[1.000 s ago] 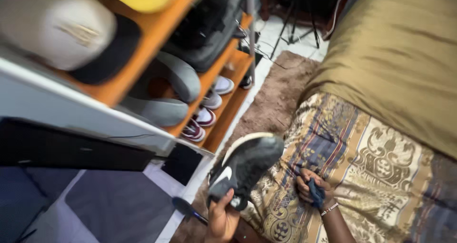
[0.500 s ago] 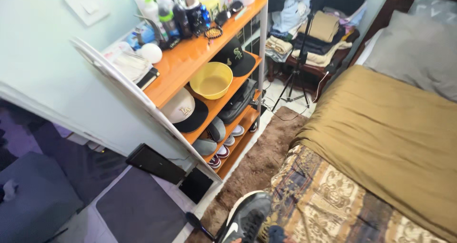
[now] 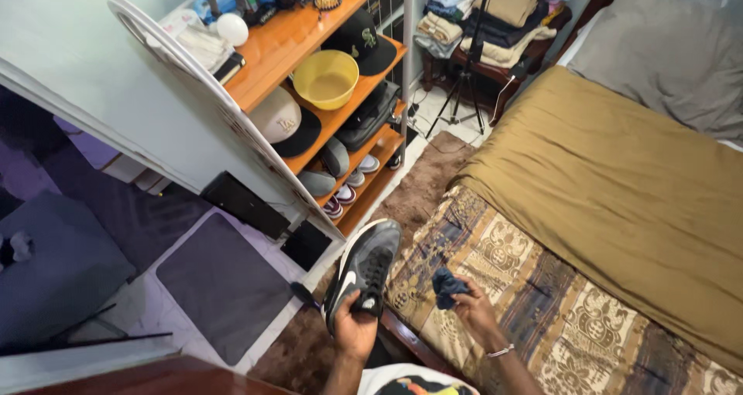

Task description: The person wipes a sneaker with a cloth, cleaning different parts of the shoe while sitting on the floor.

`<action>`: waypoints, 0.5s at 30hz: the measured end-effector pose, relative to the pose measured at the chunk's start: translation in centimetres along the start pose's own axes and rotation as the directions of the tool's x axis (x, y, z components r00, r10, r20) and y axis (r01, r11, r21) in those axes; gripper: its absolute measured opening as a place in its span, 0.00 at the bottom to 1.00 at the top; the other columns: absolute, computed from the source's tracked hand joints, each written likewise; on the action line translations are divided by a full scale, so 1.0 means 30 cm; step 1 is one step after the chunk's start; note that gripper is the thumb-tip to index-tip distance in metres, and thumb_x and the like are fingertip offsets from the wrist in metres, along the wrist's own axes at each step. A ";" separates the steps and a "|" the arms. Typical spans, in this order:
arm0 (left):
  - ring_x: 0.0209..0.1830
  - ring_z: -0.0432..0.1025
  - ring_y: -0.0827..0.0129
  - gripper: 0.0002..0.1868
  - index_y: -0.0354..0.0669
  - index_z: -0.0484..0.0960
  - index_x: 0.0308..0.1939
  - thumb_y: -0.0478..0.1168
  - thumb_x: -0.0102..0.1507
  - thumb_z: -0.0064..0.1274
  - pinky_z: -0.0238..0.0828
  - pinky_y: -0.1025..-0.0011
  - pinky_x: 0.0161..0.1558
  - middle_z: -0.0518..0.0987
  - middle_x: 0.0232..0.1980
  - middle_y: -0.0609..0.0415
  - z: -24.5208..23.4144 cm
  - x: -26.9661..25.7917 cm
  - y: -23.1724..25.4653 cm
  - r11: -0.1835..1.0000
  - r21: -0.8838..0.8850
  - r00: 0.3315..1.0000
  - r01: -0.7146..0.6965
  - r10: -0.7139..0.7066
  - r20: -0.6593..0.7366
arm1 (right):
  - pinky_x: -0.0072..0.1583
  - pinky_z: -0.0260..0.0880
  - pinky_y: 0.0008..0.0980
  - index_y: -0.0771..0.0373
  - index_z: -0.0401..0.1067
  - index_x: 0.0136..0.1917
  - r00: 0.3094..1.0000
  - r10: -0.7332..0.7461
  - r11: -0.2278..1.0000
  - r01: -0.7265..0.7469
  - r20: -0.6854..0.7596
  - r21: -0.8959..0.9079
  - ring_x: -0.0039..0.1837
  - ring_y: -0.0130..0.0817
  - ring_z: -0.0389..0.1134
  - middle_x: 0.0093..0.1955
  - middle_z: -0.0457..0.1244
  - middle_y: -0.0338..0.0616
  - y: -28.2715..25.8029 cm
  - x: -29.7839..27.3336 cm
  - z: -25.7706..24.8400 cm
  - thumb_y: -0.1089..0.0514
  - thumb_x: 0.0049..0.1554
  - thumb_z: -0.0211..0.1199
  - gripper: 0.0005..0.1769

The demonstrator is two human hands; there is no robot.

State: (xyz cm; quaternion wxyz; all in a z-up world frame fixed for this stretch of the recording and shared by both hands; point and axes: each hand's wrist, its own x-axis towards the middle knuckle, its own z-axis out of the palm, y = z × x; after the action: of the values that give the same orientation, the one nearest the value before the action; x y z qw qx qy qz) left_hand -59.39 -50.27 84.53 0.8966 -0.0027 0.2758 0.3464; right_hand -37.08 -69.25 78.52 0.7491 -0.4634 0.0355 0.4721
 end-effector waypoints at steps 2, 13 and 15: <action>0.44 0.76 0.59 0.09 0.33 0.78 0.44 0.33 0.60 0.55 0.71 0.61 0.53 0.81 0.43 0.47 -0.035 -0.011 0.011 0.998 -0.050 0.999 -0.023 0.021 -0.042 | 0.61 0.73 0.45 0.71 0.63 0.67 1.000 -0.010 0.997 0.009 -0.012 -0.073 0.60 0.44 0.67 0.61 0.64 0.55 -0.080 0.036 0.022 0.74 0.57 0.51 0.25; 0.48 0.77 0.60 0.17 0.31 0.79 0.52 0.29 0.58 0.53 0.72 0.62 0.55 0.83 0.49 0.47 0.045 0.071 0.262 0.999 0.033 1.000 -0.011 0.011 -0.010 | 0.56 0.74 0.46 0.67 0.63 0.64 0.991 -0.130 0.990 0.129 0.017 0.057 0.56 0.42 0.71 0.56 0.67 0.51 0.010 0.253 0.380 0.78 0.55 0.55 0.25; 0.48 0.78 0.59 0.17 0.29 0.78 0.52 0.30 0.59 0.53 0.73 0.61 0.56 0.83 0.49 0.45 0.083 0.083 0.339 0.999 0.015 0.999 0.050 -0.050 -0.015 | 0.61 0.75 0.43 0.71 0.64 0.62 0.988 -0.155 0.984 0.152 0.016 0.094 0.57 0.41 0.72 0.56 0.68 0.53 0.060 0.311 0.478 0.79 0.53 0.53 0.24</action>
State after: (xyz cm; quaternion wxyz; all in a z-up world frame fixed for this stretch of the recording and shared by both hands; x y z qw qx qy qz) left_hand -62.99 -40.51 87.29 0.9029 -0.0053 0.2851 0.3217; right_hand -38.80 -52.29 80.91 0.8042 -0.4241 0.0126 0.4162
